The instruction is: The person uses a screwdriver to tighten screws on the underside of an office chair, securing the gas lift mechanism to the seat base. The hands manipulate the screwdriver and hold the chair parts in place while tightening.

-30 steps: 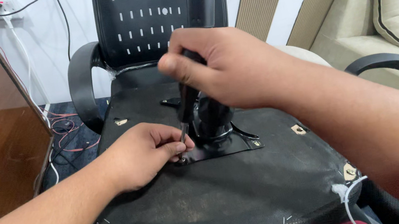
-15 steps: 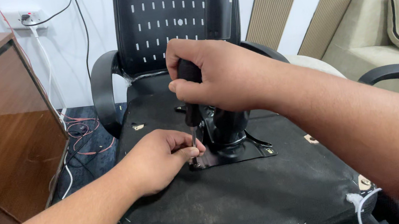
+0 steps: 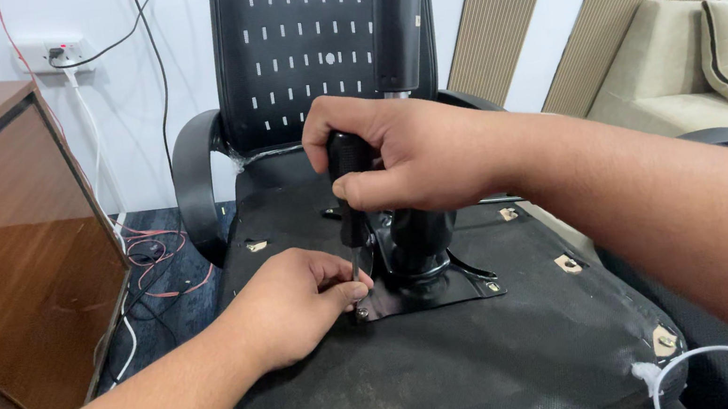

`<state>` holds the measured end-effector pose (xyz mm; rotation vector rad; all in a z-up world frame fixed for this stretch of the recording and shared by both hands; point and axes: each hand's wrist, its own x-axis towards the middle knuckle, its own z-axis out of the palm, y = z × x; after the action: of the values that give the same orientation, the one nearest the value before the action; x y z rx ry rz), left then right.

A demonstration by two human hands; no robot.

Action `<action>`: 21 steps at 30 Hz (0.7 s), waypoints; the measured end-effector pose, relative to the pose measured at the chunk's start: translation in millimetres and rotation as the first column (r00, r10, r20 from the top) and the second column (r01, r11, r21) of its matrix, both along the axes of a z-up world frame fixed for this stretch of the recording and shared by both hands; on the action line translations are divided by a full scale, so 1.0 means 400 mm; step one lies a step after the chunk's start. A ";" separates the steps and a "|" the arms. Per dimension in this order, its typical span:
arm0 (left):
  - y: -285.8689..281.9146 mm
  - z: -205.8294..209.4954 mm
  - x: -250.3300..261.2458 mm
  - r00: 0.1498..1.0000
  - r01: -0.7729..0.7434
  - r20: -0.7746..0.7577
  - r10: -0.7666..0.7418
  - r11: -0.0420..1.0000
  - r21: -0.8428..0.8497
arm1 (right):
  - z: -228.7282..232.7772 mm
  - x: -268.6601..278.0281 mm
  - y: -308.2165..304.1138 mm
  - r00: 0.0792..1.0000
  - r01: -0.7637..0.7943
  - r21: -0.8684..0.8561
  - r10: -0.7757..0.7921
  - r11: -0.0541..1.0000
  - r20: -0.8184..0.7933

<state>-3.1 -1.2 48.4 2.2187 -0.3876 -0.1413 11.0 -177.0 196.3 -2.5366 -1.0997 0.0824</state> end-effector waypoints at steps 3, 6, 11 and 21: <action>-0.002 -0.009 -0.007 0.985 0.021 0.172 -0.022 1.000 0.007 | 0.004 -0.011 -0.003 0.995 -0.086 0.010 0.085 0.996 0.053; -0.003 0.001 -0.004 0.990 0.017 0.140 -0.019 1.000 0.011 | 0.012 -0.016 -0.008 0.993 0.094 -0.086 -0.088 0.992 0.076; -0.007 0.014 -0.008 0.988 0.034 0.149 -0.033 0.999 -0.006 | -0.008 -0.030 -0.041 0.981 0.041 0.003 -0.041 0.999 0.191; -0.006 0.060 -0.012 0.998 -0.053 0.041 0.056 0.995 -0.083 | -0.035 -0.018 -0.112 0.948 0.160 0.153 -0.194 0.975 0.250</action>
<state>-7.7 -3.7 72.4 2.1521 -0.3498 -0.0471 3.7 -221.8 182.4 -2.5640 -0.9271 -0.3740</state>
